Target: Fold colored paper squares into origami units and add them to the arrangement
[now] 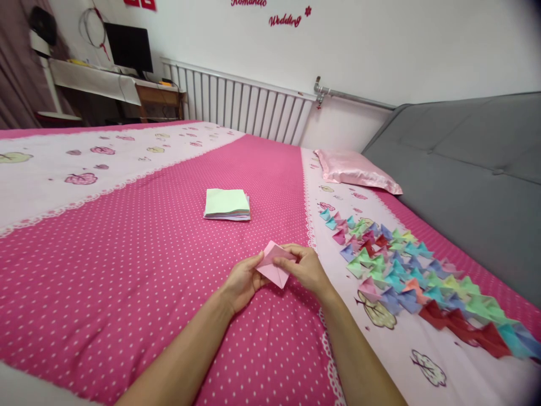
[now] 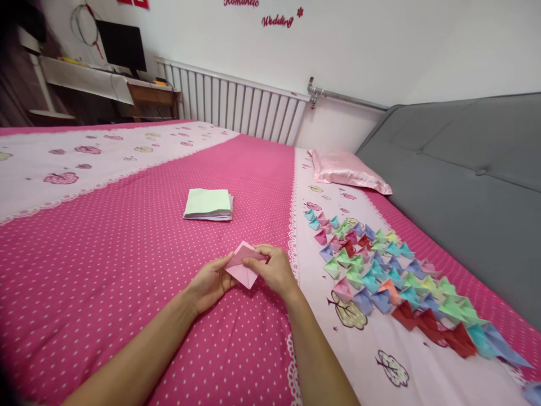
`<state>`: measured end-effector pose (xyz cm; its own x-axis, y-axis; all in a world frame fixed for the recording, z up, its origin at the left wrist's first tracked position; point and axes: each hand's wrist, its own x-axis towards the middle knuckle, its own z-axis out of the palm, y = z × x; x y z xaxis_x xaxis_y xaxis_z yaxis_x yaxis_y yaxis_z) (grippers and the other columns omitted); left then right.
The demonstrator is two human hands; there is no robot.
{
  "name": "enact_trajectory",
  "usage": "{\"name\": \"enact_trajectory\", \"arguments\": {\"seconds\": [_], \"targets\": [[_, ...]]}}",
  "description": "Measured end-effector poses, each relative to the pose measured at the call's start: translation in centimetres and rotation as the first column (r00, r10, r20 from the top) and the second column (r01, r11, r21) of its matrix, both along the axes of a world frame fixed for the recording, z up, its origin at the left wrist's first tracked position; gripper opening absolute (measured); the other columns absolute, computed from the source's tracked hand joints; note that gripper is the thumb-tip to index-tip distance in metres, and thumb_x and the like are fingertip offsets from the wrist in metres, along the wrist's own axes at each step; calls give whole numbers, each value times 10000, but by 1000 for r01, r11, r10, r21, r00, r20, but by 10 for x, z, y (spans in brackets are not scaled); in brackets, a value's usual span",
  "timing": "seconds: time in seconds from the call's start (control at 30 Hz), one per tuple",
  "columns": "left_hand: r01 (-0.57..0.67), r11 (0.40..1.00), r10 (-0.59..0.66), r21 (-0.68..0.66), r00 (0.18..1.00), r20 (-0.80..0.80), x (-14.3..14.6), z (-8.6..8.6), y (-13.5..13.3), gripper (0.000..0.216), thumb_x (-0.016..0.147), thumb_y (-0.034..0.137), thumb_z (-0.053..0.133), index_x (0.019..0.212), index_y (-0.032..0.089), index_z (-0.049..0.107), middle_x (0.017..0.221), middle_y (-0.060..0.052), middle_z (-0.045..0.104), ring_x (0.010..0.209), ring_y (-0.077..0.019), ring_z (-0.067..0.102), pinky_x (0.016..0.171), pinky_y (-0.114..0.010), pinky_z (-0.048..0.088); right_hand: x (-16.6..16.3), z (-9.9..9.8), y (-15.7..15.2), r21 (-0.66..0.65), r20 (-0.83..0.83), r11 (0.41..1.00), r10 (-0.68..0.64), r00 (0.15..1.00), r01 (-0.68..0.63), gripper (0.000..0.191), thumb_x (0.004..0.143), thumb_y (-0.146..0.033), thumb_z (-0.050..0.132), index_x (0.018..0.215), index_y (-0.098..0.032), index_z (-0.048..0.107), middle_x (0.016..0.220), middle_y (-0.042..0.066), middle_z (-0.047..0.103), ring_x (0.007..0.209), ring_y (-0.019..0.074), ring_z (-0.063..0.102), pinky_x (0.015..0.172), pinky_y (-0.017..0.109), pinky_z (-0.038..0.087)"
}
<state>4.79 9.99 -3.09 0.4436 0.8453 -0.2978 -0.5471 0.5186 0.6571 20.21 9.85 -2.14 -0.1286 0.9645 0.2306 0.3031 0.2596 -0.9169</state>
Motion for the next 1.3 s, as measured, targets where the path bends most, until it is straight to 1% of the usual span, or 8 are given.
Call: {"name": "enact_trajectory", "arguments": {"seconds": [0.2, 0.37, 0.47, 0.6, 0.67, 0.83, 1.07, 1.3], "targets": [[19, 999, -21, 25, 999, 50, 0, -2, 0, 306, 857, 277, 447, 980, 55, 619, 905, -129, 661, 777, -179, 606, 725, -291, 485, -6, -5, -1, 16, 28, 987, -159, 987, 158, 236, 652, -374, 646, 675, -155, 561, 620, -19, 548, 571, 123, 497, 530, 223, 385], [62, 976, -59, 207, 998, -19, 1, -4, -2, 292, 722, 262, 653, 940, 69, 650, 837, -106, 673, 725, -154, 596, 715, -249, 453, -10, -10, -1, 20, -58, 971, -235, 970, 237, 304, 603, -337, 688, 802, -174, 526, 646, -26, 560, 578, 127, 522, 522, 220, 408], [65, 967, -54, 245, 997, -50, 2, -4, -3, 305, 718, 276, 657, 958, 86, 652, 856, -103, 673, 746, -156, 593, 729, -251, 442, -12, -9, -1, -73, -156, 979, -197, 968, 188, 414, 596, -334, 703, 931, -172, 520, 728, 11, 627, 626, 156, 585, 562, 254, 453], [65, 964, -54, 258, 997, -51, 2, -7, -2, 300, 732, 299, 641, 943, 86, 658, 861, -105, 668, 738, -155, 586, 706, -247, 444, -12, -3, -2, -175, -261, 980, -134, 956, 89, 322, 604, -336, 700, 842, -135, 618, 772, 56, 665, 661, 179, 617, 598, 283, 479], [49, 969, -41, 240, 998, -36, 2, -9, -1, 280, 733, 278, 642, 935, 84, 656, 864, -105, 666, 738, -154, 585, 706, -246, 449, -11, 0, -3, -203, -312, 976, -144, 939, 82, 291, 597, -321, 707, 808, -129, 647, 774, 57, 678, 668, 176, 623, 626, 289, 484], [4, 987, -4, 159, 1000, -3, 2, -11, 1, 197, 738, 201, 633, 889, 76, 652, 812, -93, 662, 706, -139, 589, 692, -233, 469, -8, 5, -4, -289, -396, 955, -182, 900, 66, 354, 575, -307, 727, 881, -141, 664, 752, 53, 704, 700, 183, 646, 691, 306, 492], [-4, 993, 4, 120, 1000, 6, 1, -8, 1, 182, 745, 177, 618, 889, 67, 637, 824, -111, 662, 701, -142, 598, 669, -226, 485, -3, 7, -2, -316, -422, 949, -146, 895, 5, 364, 625, -303, 695, 945, -136, 654, 789, 54, 706, 686, 165, 651, 707, 312, 505], [10, 989, -9, 145, 1000, -10, 0, -6, 0, 219, 744, 204, 622, 918, 72, 639, 865, -119, 661, 714, -145, 591, 678, -231, 472, 0, 14, -4, -301, -382, 953, -88, 920, -34, 406, 689, -338, 630, 1049, -154, 596, 817, 52, 693, 745, 173, 645, 722, 329, 500]]}}
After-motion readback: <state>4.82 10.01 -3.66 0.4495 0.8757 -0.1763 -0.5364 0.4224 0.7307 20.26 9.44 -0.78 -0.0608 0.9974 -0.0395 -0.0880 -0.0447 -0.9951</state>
